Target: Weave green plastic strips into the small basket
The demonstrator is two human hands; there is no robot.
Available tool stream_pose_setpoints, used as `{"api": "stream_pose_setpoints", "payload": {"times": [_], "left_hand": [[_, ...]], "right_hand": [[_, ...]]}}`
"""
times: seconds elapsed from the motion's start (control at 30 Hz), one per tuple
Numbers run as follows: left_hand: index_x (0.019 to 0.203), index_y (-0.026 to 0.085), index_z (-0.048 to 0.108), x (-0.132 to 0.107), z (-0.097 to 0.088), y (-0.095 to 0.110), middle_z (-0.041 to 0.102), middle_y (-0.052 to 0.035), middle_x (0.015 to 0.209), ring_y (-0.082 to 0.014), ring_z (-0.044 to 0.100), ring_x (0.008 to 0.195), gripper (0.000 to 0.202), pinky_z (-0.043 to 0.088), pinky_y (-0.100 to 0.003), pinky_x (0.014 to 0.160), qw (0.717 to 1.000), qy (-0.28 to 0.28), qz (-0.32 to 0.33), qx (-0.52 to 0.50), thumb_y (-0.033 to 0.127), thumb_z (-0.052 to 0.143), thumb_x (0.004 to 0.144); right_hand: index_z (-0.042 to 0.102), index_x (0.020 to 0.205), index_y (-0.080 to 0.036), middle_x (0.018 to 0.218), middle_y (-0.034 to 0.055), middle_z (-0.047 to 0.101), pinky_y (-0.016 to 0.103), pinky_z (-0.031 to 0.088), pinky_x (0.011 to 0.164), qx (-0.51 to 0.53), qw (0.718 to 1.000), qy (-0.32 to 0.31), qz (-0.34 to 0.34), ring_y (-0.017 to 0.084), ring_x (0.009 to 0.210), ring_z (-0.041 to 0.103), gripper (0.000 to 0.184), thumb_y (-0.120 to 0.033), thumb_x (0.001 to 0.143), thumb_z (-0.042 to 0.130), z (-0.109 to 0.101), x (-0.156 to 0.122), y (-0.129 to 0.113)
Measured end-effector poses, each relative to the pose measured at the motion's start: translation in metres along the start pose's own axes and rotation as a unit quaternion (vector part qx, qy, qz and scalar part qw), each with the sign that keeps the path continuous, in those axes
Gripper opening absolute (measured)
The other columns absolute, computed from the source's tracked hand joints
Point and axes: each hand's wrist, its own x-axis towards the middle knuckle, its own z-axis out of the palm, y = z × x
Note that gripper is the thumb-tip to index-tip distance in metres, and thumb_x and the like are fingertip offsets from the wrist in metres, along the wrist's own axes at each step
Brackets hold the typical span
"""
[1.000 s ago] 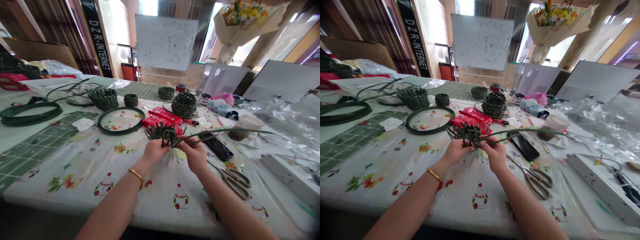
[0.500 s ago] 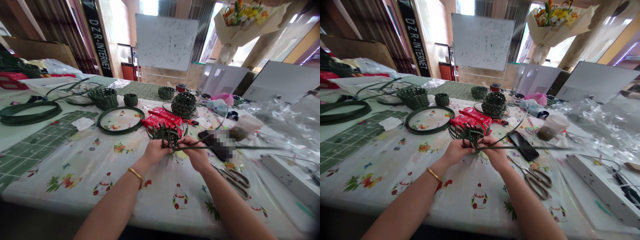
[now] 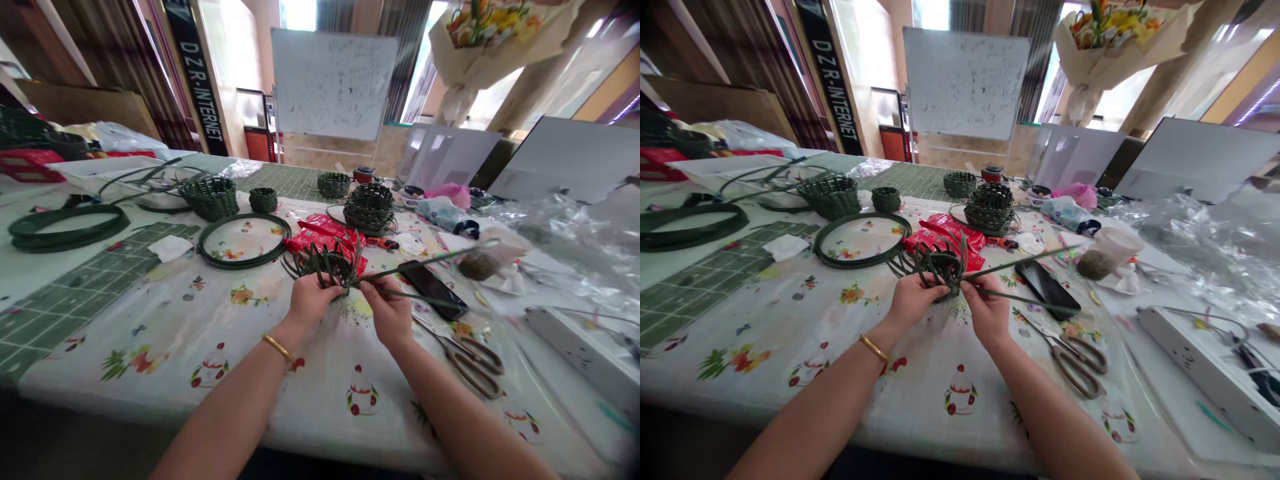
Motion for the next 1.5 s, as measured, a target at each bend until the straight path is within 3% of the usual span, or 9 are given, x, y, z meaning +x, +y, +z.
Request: {"api": "stream_pose_setpoints", "payload": {"times": [0.17,0.37,0.6,0.73,0.9,1.0,1.1,1.23,1.5], "left_hand": [[0.071,0.017,0.070,0.004,-0.005,-0.001,0.067,-0.0011,0.065,-0.0137,0.059,0.062,0.011,0.043,-0.024,0.060,0.998,0.044,-0.005,0.037,0.024,0.069,0.062],[0.073,0.018,0.070,0.007,-0.010,-0.001,0.067,-0.0010,0.067,-0.0141,0.060,0.065,0.015,0.044,-0.024,0.061,0.998,0.055,-0.012,0.040,0.027,0.070,0.062],[0.070,0.016,0.069,0.006,-0.011,-0.002,0.068,-0.0005,0.066,-0.0122,0.060,0.060,0.014,0.046,-0.022,0.058,0.999,-0.027,-0.016,-0.004,0.026,0.070,0.060],[0.071,0.017,0.069,0.007,-0.012,-0.005,0.069,-0.0006,0.068,-0.0122,0.061,0.062,0.014,0.047,-0.022,0.061,0.999,-0.031,-0.014,-0.006,0.027,0.071,0.061],[0.069,0.017,0.069,0.008,-0.014,-0.008,0.068,-0.0004,0.066,-0.0134,0.061,0.064,0.013,0.047,-0.023,0.063,0.999,-0.033,-0.012,0.012,0.025,0.071,0.059],[0.070,0.017,0.069,0.007,-0.015,-0.004,0.068,0.0002,0.066,-0.0126,0.061,0.062,0.012,0.047,-0.022,0.062,0.999,-0.044,-0.016,0.012,0.025,0.070,0.061],[0.072,0.016,0.069,0.008,-0.017,-0.001,0.069,0.0004,0.066,-0.0123,0.060,0.061,0.012,0.048,-0.022,0.060,0.998,-0.049,-0.020,0.020,0.024,0.068,0.063],[0.075,0.017,0.071,0.009,-0.019,-0.005,0.070,-0.0011,0.071,-0.0147,0.062,0.067,0.016,0.048,-0.024,0.066,0.997,-0.052,-0.013,0.047,0.025,0.070,0.061],[0.072,0.019,0.071,0.006,-0.019,-0.002,0.069,-0.0005,0.070,-0.0143,0.059,0.067,0.014,0.045,-0.023,0.062,0.995,-0.063,-0.007,0.080,0.027,0.069,0.062]], "right_hand": [[0.069,0.087,-0.021,0.080,0.0046,0.068,0.033,0.052,0.068,-0.154,0.988,-0.010,0.010,0.018,0.074,0.062,0.020,-0.036,0.077,0.064,-0.005,0.001,0.002],[0.062,0.103,-0.024,0.099,0.0054,0.067,0.034,0.052,0.077,-0.099,0.995,-0.021,0.006,0.018,0.084,0.065,0.030,-0.032,0.075,0.067,-0.004,0.001,0.008],[0.058,0.105,-0.022,0.097,0.0062,0.066,0.036,0.052,0.078,-0.150,0.987,-0.042,-0.047,0.018,0.086,0.063,0.025,-0.029,0.081,0.060,-0.008,0.002,0.010],[0.060,0.092,-0.022,0.082,0.0036,0.064,0.032,0.050,0.069,-0.296,0.934,-0.001,-0.202,0.017,0.074,0.060,0.014,-0.025,0.079,0.063,-0.013,0.002,-0.003],[0.062,0.107,-0.025,0.111,0.0075,0.064,0.045,0.035,0.098,-0.444,0.827,0.015,-0.345,0.026,0.112,0.052,0.033,-0.030,0.075,0.067,-0.017,0.008,-0.018],[0.067,0.094,-0.026,0.098,0.0019,0.070,0.044,0.027,0.104,-0.463,0.837,-0.038,-0.291,0.022,0.103,0.059,0.016,-0.030,0.084,0.056,-0.020,0.014,-0.015],[0.068,0.077,-0.021,0.074,0.0033,0.070,0.031,0.045,0.077,-0.421,0.892,-0.093,-0.139,0.017,0.072,0.064,0.034,-0.040,0.090,0.043,-0.023,0.020,-0.006],[0.066,0.061,-0.018,0.055,0.0043,0.065,0.025,0.039,0.052,-0.380,0.917,-0.105,0.061,0.016,0.053,0.059,0.053,-0.057,0.085,0.040,-0.026,0.026,0.002],[0.067,0.073,-0.019,0.076,0.0054,0.065,0.024,0.039,0.060,-0.321,0.939,-0.111,0.046,0.016,0.069,0.056,0.041,-0.055,0.080,0.051,-0.018,0.019,-0.009]]}}
